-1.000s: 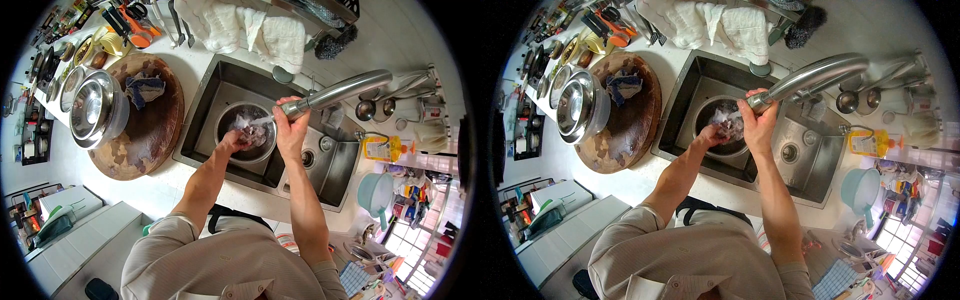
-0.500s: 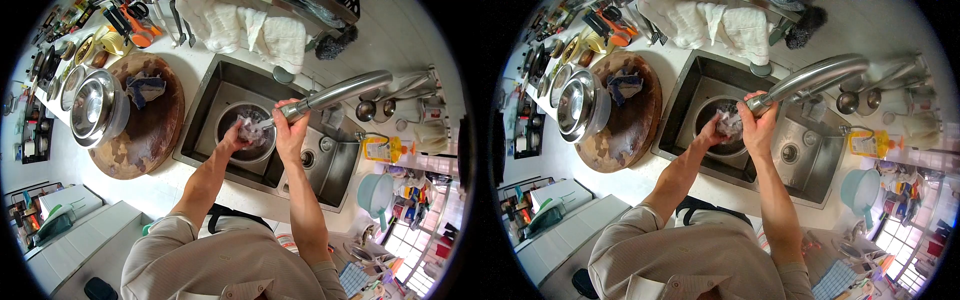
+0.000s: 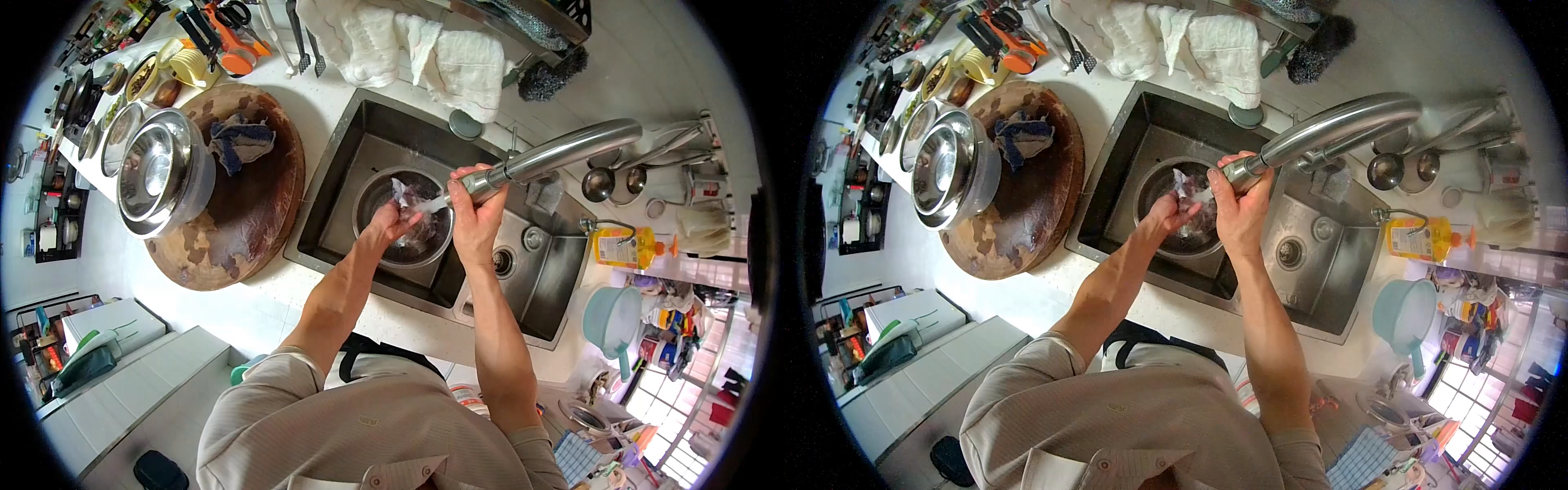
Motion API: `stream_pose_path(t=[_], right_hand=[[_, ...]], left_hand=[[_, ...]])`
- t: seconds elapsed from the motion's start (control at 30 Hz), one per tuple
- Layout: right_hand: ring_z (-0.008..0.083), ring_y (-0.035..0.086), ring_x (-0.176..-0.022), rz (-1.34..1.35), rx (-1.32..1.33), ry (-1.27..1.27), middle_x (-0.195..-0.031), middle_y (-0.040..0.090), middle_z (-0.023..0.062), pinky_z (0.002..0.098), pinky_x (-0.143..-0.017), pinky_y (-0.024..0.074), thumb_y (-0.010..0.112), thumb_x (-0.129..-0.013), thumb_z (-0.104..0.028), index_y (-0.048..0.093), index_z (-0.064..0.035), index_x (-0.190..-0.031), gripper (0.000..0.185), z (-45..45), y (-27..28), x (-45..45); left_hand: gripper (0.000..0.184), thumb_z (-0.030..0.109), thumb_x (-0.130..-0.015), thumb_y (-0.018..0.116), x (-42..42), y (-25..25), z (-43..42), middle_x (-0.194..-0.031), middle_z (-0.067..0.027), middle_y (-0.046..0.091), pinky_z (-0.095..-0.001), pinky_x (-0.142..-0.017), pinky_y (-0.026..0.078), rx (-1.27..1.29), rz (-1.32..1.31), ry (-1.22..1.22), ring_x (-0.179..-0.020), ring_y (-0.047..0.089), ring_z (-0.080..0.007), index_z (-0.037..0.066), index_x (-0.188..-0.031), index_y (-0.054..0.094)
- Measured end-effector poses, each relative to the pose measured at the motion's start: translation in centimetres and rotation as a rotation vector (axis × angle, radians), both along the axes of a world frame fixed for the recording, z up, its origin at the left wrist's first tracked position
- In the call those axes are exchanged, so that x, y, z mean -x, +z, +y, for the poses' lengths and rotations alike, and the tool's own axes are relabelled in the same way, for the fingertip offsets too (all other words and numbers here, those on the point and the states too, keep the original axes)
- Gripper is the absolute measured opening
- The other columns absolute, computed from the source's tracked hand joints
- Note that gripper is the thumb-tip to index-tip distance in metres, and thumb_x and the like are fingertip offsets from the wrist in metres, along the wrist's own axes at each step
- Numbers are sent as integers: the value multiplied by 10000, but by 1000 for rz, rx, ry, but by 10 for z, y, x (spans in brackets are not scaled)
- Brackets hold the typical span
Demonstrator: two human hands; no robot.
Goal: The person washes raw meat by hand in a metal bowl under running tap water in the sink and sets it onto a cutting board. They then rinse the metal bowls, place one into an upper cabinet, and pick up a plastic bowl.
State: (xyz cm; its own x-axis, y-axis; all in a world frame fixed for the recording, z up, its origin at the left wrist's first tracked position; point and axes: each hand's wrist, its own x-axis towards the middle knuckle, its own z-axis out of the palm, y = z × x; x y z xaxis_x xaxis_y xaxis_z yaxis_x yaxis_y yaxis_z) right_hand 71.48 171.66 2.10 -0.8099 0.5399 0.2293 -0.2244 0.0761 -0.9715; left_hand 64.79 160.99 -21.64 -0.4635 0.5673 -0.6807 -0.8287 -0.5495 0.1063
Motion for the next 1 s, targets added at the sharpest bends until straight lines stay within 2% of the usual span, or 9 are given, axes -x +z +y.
stream_pose_path(t=[0.1,0.17,0.2,0.27,0.57,0.7,0.77,0.9,1.0], right_hand=[[154,579,-952,4,-16,-5,-1075,577,81,304,-824,499,714,-876,-82,437,-36,-1184,417,1,-1,0],[152,577,-948,-2,-21,1,-1069,580,79,305,-831,495,713,-872,-74,441,-33,-1183,415,1,2,-1],[152,577,-948,-1,-21,1,-1069,580,79,305,-831,495,713,-872,-74,441,-33,-1183,415,2,3,-1],[146,572,-938,-23,-52,-7,-1061,585,77,303,-828,491,708,-869,-63,447,-30,-1180,408,2,3,-1],[137,592,-937,-1,-94,24,-1070,607,77,292,-800,518,646,-892,-8,406,-46,-1213,403,8,-9,4],[149,594,-962,25,-16,61,-1096,591,91,324,-780,559,624,-898,14,389,-47,-1231,412,6,-11,6],[165,594,-997,18,-3,63,-1132,573,106,352,-781,592,607,-903,31,376,-46,-1244,419,5,-11,7],[171,591,-1026,40,95,93,-1146,568,107,341,-782,600,596,-906,42,374,-45,-1251,419,-2,-2,8],[125,578,-902,35,167,56,-1099,577,81,274,-796,500,663,-879,14,425,-29,-1176,383,-4,-1,8]], left_hand=[[366,-24,-980,330,-1,16,-2,-1122,-66,641,-448,-742,612,49,45,-25,-991,642,-275,127,-1204,577],[385,-85,-925,428,-6,30,-6,-1087,-96,655,-485,-729,610,184,238,-103,-939,666,-278,97,-1244,542],[385,-85,-925,428,-4,11,-8,-1087,-96,655,-485,-729,610,185,239,-103,-939,666,-278,97,-1244,542],[353,-105,-866,541,2,-6,-15,-996,-93,689,-442,-763,601,286,332,-319,-867,681,-238,72,-1160,627],[341,-164,-725,621,0,5,-24,-914,-94,681,-337,-727,565,418,608,-230,-770,663,-198,-12,-1031,632],[300,-158,-715,644,3,34,-28,-907,-72,675,-309,-735,541,416,705,-292,-798,644,-161,-11,-977,651],[266,-138,-701,680,2,51,-29,-891,-48,670,-297,-725,531,565,763,-352,-799,629,-138,-4,-931,671],[255,-94,-681,735,6,28,-27,-875,-33,671,-289,-735,518,548,786,-281,-816,620,-138,-1,-914,691],[299,-69,-676,744,9,25,-26,-875,-57,690,-291,-734,513,810,1028,-386,-819,632,-164,5,-959,683]])
